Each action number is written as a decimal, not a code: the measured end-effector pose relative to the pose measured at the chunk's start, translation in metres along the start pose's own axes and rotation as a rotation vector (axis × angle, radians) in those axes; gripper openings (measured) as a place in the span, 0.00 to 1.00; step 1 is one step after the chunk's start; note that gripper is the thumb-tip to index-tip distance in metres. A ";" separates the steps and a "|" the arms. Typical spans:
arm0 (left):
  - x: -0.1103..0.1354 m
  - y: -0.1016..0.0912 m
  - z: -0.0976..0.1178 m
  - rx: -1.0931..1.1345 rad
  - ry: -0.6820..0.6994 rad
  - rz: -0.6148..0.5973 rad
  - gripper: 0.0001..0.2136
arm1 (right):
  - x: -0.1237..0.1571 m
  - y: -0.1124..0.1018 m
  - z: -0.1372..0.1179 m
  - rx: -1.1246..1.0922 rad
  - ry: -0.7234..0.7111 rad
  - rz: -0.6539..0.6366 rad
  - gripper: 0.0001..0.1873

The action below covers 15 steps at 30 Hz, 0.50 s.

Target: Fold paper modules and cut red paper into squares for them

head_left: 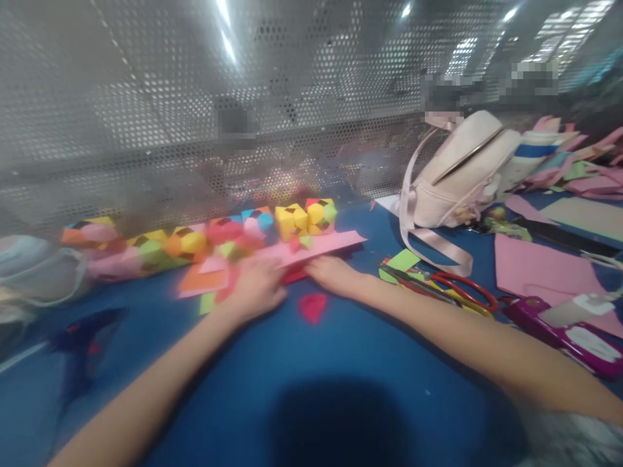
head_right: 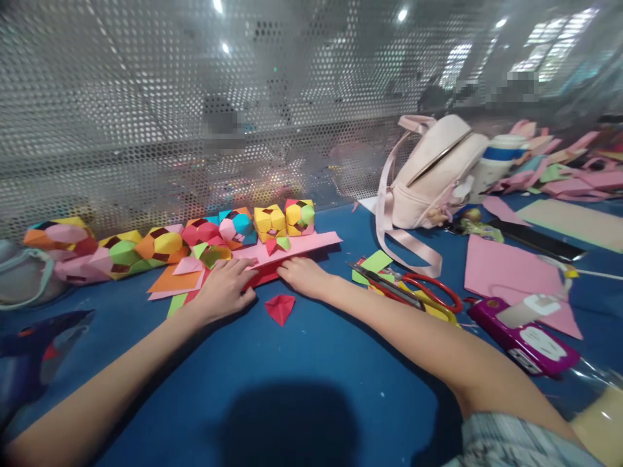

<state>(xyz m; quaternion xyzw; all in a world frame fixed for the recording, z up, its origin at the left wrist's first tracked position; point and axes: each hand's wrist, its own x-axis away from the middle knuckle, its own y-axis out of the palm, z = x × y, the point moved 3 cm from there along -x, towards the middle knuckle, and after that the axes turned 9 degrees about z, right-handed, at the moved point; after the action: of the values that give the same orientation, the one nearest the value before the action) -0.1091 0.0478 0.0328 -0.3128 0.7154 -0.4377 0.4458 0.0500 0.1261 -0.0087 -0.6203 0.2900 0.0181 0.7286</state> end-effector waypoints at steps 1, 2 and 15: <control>-0.001 0.000 -0.001 -0.005 0.003 0.004 0.10 | -0.001 0.002 0.000 -0.010 0.000 0.010 0.12; -0.003 0.000 -0.002 -0.012 0.003 0.009 0.09 | -0.003 0.004 0.001 -0.021 0.000 0.019 0.12; -0.043 0.023 0.005 -0.107 0.016 -0.016 0.16 | -0.017 0.019 0.004 -0.097 -0.034 0.059 0.12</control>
<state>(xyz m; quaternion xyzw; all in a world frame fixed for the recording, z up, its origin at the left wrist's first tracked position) -0.0881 0.0915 0.0260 -0.3386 0.7387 -0.4049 0.4192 0.0300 0.1397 -0.0179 -0.6456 0.2945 0.0643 0.7017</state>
